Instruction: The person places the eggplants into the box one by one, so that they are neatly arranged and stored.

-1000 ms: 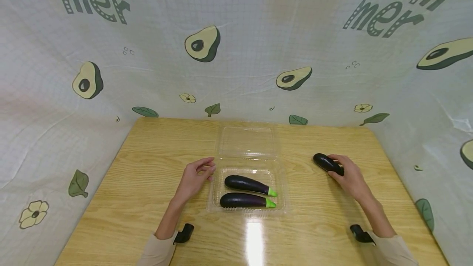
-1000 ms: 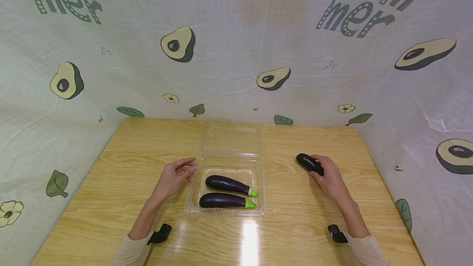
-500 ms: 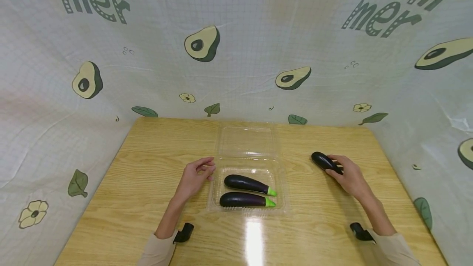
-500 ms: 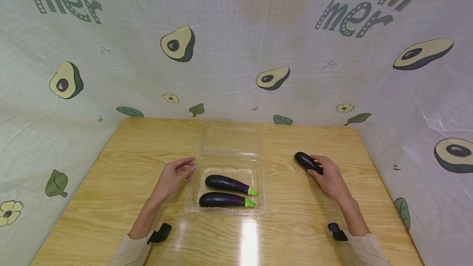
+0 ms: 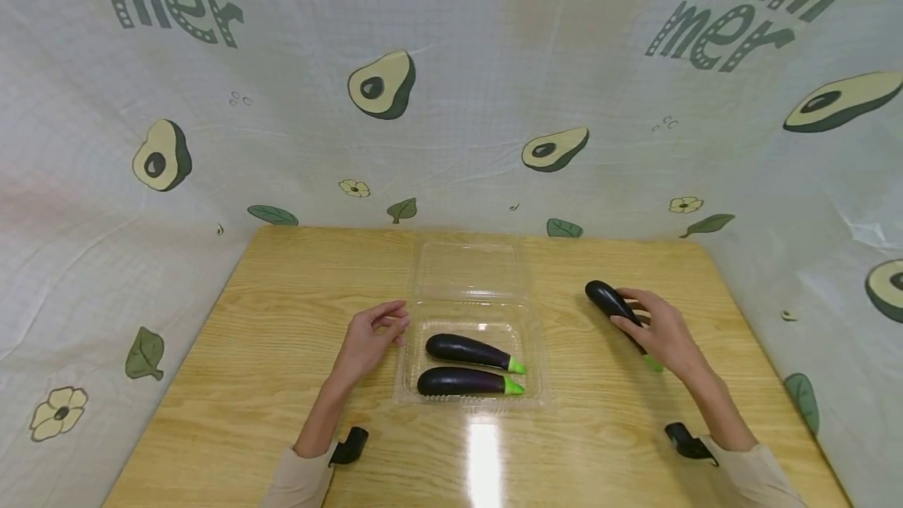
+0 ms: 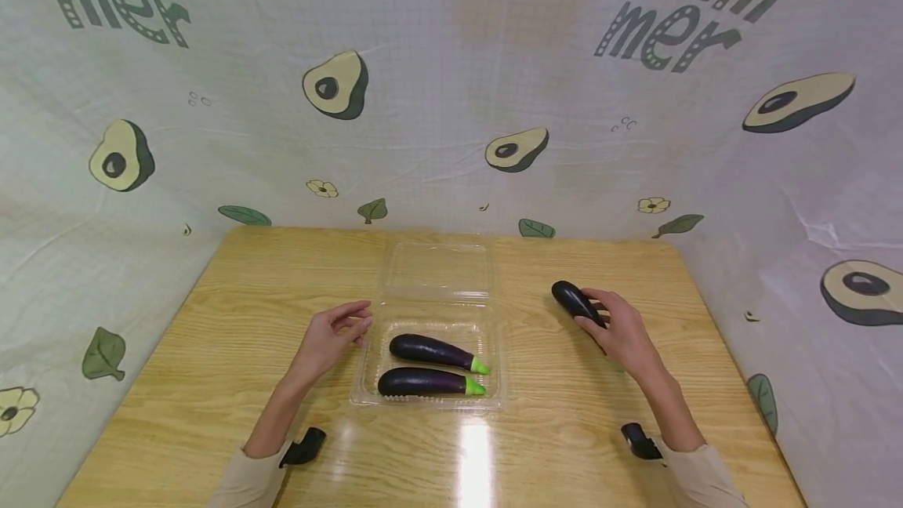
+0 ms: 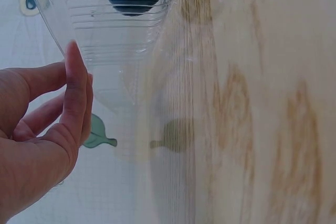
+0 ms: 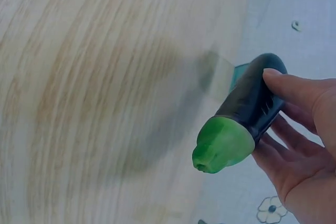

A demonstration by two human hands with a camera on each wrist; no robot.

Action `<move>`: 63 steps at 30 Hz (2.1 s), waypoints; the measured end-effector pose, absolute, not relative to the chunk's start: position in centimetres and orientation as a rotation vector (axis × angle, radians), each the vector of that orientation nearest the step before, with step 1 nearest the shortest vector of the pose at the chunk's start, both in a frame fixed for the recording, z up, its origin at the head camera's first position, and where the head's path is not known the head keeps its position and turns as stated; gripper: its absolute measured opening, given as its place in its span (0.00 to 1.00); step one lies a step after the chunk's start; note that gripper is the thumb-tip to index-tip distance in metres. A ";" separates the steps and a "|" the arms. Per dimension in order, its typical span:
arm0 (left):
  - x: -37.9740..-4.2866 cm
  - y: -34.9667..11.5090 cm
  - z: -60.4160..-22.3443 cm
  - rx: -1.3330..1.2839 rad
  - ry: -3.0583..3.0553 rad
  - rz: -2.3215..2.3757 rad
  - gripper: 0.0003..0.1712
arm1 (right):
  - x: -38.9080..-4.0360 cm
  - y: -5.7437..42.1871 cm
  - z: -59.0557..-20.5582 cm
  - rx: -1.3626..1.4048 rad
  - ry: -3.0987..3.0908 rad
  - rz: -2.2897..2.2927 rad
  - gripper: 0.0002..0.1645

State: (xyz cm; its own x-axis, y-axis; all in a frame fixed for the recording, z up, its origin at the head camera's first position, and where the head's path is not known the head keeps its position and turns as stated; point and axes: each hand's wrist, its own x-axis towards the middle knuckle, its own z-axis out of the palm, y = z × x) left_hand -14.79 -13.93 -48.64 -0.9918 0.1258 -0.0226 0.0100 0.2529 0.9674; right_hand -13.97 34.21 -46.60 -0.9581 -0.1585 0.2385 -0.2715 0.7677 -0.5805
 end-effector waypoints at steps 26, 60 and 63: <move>-13.2 -13.3 -45.0 0.147 2.379 1.890 0.22 | -13.7 29.6 -41.9 0.467 -2.766 1.034 0.30; -14.9 -14.0 -48.7 0.120 2.394 1.906 0.23 | -16.0 21.5 -40.2 0.784 -2.730 1.308 0.30; -14.9 -14.1 -48.9 0.131 2.380 1.919 0.23 | -16.2 20.8 -40.3 0.832 -2.724 1.332 0.29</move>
State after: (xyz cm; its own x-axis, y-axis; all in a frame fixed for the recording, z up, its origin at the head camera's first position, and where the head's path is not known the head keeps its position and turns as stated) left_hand -14.93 -14.13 -48.89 -0.9930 0.1177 -0.0103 0.0149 0.2111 0.9774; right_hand -16.19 20.76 -40.35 -0.8601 -0.4593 0.2219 -0.4572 0.5010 -0.7349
